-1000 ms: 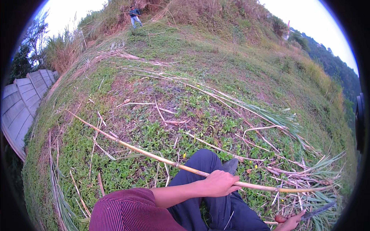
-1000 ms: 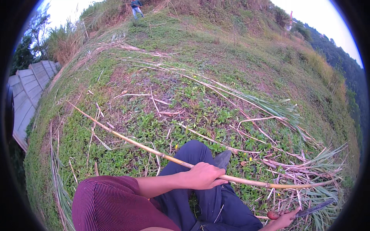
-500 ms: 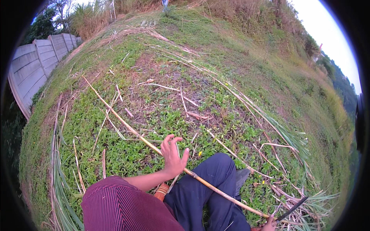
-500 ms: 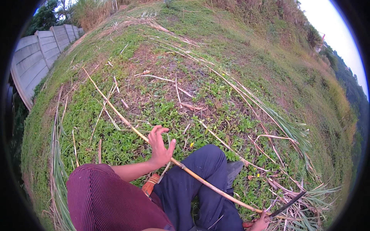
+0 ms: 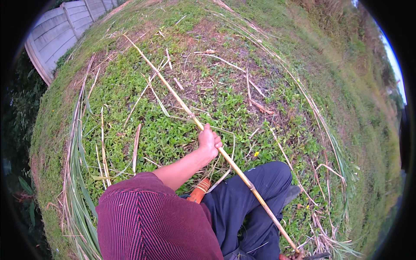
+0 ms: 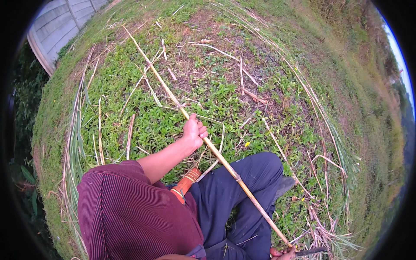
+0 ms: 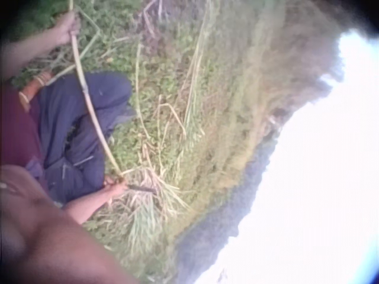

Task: The person sits on the ground and uses a machete to strip and cut long, thin sticks. They repeatedly scrape the surface of the sticks with the blade and chop them into shorter segments, discarding the pieces onto the surrounding grass.

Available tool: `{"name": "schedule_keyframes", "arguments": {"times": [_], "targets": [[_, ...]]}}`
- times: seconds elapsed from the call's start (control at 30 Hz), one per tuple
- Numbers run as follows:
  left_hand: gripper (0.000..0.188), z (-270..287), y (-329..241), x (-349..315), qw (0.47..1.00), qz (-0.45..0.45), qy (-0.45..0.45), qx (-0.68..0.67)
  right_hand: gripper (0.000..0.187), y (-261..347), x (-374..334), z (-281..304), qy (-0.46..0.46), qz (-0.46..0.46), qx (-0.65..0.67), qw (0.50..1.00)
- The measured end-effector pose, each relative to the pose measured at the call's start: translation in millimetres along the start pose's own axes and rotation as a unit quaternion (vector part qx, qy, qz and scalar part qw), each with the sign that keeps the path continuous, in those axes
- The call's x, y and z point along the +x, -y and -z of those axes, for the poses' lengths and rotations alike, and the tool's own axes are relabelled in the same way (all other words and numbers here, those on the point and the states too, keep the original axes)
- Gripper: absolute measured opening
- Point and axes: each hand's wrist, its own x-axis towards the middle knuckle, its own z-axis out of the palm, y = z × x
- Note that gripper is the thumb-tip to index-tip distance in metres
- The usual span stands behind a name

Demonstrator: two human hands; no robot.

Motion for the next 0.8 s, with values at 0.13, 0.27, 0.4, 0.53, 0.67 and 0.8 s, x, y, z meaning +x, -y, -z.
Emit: {"name": "schedule_keyframes", "arguments": {"times": [0.13, 0.27, 0.4, 0.53, 0.67, 0.8], "targets": [[0.031, -29.9, 15.1, -28.2, 0.998, 0.015, 0.065, -0.005, 0.051, -98.2, 96.6, 116.4, 0.010, 0.426, -0.425, 0.798], [0.030, -23.7, 5.1, -41.5, 0.997, -0.013, 0.080, 0.005, 0.068, -2.4, 28.1, 21.7, 0.037, -0.150, -0.059, 0.986], [0.028, -35.8, 6.8, -52.4, 0.994, -0.009, 0.106, 0.000, 0.061, -1.4, 22.7, 35.9, 0.034, -0.179, 0.007, 0.983], [0.029, -42.9, 14.6, -58.3, 0.993, -0.005, 0.118, 0.000, 0.058, -20.8, 37.2, 63.1, 0.029, -0.163, 0.038, 0.985], [0.029, -57.6, -2.3, -70.1, 0.983, -0.033, 0.182, -0.016, 0.056, -56.0, 82.9, 85.8, 0.104, -0.110, 0.003, 0.988], [0.030, -78.6, -11.6, -71.1, 0.970, -0.049, 0.239, -0.024, 0.055, -68.1, 87.5, 76.1, 0.024, -0.110, 0.024, 0.993]]}}
